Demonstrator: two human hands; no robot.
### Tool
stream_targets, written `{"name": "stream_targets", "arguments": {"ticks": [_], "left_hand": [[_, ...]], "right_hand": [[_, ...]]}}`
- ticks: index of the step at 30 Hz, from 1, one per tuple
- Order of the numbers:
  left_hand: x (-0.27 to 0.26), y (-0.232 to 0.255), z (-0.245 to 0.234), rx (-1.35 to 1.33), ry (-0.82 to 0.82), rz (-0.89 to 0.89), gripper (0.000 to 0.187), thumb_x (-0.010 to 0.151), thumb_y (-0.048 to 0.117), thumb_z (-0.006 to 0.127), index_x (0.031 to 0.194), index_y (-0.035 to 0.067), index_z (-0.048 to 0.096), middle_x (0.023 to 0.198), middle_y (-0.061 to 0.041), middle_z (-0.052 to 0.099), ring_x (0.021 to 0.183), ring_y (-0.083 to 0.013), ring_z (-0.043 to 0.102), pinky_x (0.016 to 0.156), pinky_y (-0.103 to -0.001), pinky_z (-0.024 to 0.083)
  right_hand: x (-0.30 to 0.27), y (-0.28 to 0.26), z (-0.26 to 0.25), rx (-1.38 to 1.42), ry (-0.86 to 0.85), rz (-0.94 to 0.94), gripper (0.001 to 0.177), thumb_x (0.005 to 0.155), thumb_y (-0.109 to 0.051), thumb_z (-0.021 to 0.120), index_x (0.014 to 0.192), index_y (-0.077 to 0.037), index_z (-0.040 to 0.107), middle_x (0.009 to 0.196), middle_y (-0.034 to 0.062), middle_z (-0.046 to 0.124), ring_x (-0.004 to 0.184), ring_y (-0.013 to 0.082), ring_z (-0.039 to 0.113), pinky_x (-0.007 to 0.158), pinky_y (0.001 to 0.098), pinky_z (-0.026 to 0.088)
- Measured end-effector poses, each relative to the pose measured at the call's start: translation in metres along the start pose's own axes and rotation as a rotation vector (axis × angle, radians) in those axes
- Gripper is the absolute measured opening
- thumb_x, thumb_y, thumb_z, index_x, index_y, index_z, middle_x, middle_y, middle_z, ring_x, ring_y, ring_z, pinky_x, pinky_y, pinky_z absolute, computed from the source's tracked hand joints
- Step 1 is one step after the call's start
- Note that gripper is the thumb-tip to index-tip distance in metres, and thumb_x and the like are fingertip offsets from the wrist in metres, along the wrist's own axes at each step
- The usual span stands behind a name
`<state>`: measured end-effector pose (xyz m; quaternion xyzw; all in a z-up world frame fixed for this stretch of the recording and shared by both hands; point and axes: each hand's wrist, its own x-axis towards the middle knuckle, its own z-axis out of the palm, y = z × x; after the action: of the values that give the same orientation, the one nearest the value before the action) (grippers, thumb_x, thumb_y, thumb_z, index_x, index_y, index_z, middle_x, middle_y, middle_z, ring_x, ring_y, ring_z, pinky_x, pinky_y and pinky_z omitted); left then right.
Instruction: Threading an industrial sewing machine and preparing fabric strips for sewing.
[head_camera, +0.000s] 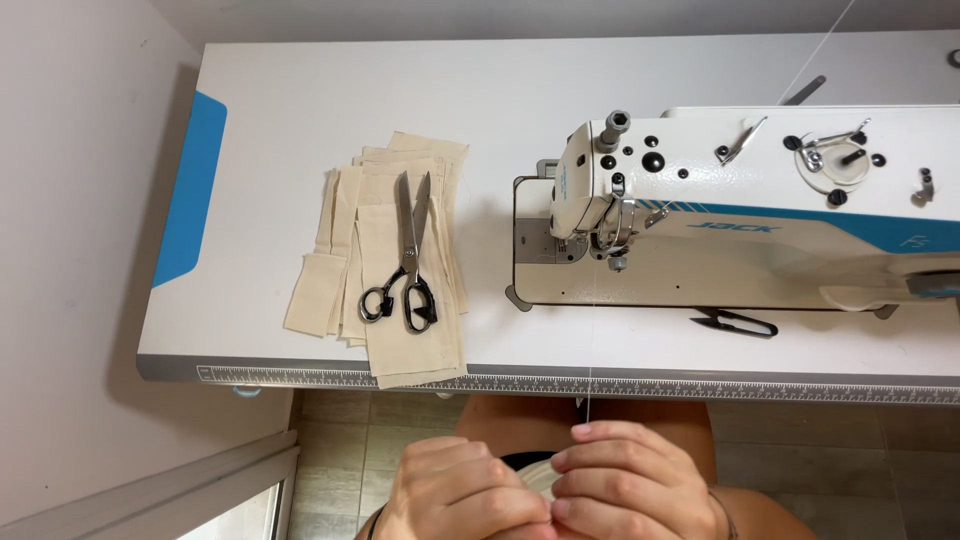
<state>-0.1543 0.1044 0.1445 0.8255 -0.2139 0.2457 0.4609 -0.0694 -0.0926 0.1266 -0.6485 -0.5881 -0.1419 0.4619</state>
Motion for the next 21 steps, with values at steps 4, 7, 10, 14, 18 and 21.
{"name": "stream_targets", "arguments": {"ticks": [4,7,10,14,18,21], "left_hand": [[-0.013,0.008,-0.001,0.047,0.102,0.024,0.028,0.102,0.026,0.056,0.078,0.017,0.068,0.068,0.007,0.068,0.052,-0.0062,0.058,0.047,-0.023,0.038],[-0.021,0.011,0.003,0.160,0.263,0.077,0.027,0.094,0.015,0.056,0.068,0.018,0.064,0.058,0.009,0.064,0.044,-0.0046,0.051,0.043,-0.023,0.029],[-0.021,0.015,0.007,0.286,0.521,0.020,0.034,0.089,0.017,0.049,0.056,0.022,0.057,0.046,0.012,0.052,0.037,-0.0015,0.042,0.041,-0.022,0.024],[-0.041,0.005,-0.006,0.244,0.445,0.060,0.032,0.095,0.036,0.058,0.067,0.020,0.063,0.053,0.008,0.057,0.044,-0.0035,0.049,0.041,-0.020,0.035],[-0.041,-0.007,-0.013,0.020,0.222,0.033,0.014,0.097,0.028,0.068,0.093,0.014,0.068,0.073,0.001,0.068,0.061,-0.0122,0.065,0.054,-0.025,0.051],[-0.020,-0.027,0.004,-0.011,0.281,0.055,0.020,0.100,0.027,0.064,0.087,0.012,0.068,0.073,0.001,0.072,0.062,-0.0083,0.066,0.051,-0.019,0.049]], "right_hand": [[0.002,-0.009,0.015,0.034,-0.003,-0.074,0.020,0.103,-0.016,0.055,0.099,-0.006,0.072,0.091,0.0049,0.078,0.087,0.0190,0.082,0.090,0.0365,0.068],[0.002,-0.016,0.029,0.125,-0.010,-0.099,0.022,0.105,-0.011,0.052,0.100,-0.002,0.070,0.088,0.0085,0.073,0.075,0.0188,0.073,0.085,0.0377,0.071],[0.002,-0.020,0.039,-0.001,0.001,-0.124,0.016,0.103,-0.014,0.058,0.101,-0.010,0.073,0.090,0.0011,0.072,0.071,0.0144,0.068,0.074,0.0263,0.064],[0.016,-0.024,0.038,-0.150,0.054,-0.196,0.016,0.101,-0.018,0.061,0.098,-0.013,0.075,0.086,-0.0022,0.074,0.065,0.0093,0.058,0.061,0.0225,0.052],[0.005,-0.022,0.044,-0.130,0.329,-0.011,0.016,0.087,-0.022,0.070,0.087,-0.006,0.070,0.074,0.0047,0.070,0.056,0.0123,0.059,0.055,0.0280,0.045],[-0.014,-0.002,0.032,-0.183,0.367,0.145,0.013,0.081,-0.003,0.078,0.087,-0.006,0.068,0.067,-0.0019,0.055,0.058,0.0085,0.041,0.055,0.0243,0.036]]}}
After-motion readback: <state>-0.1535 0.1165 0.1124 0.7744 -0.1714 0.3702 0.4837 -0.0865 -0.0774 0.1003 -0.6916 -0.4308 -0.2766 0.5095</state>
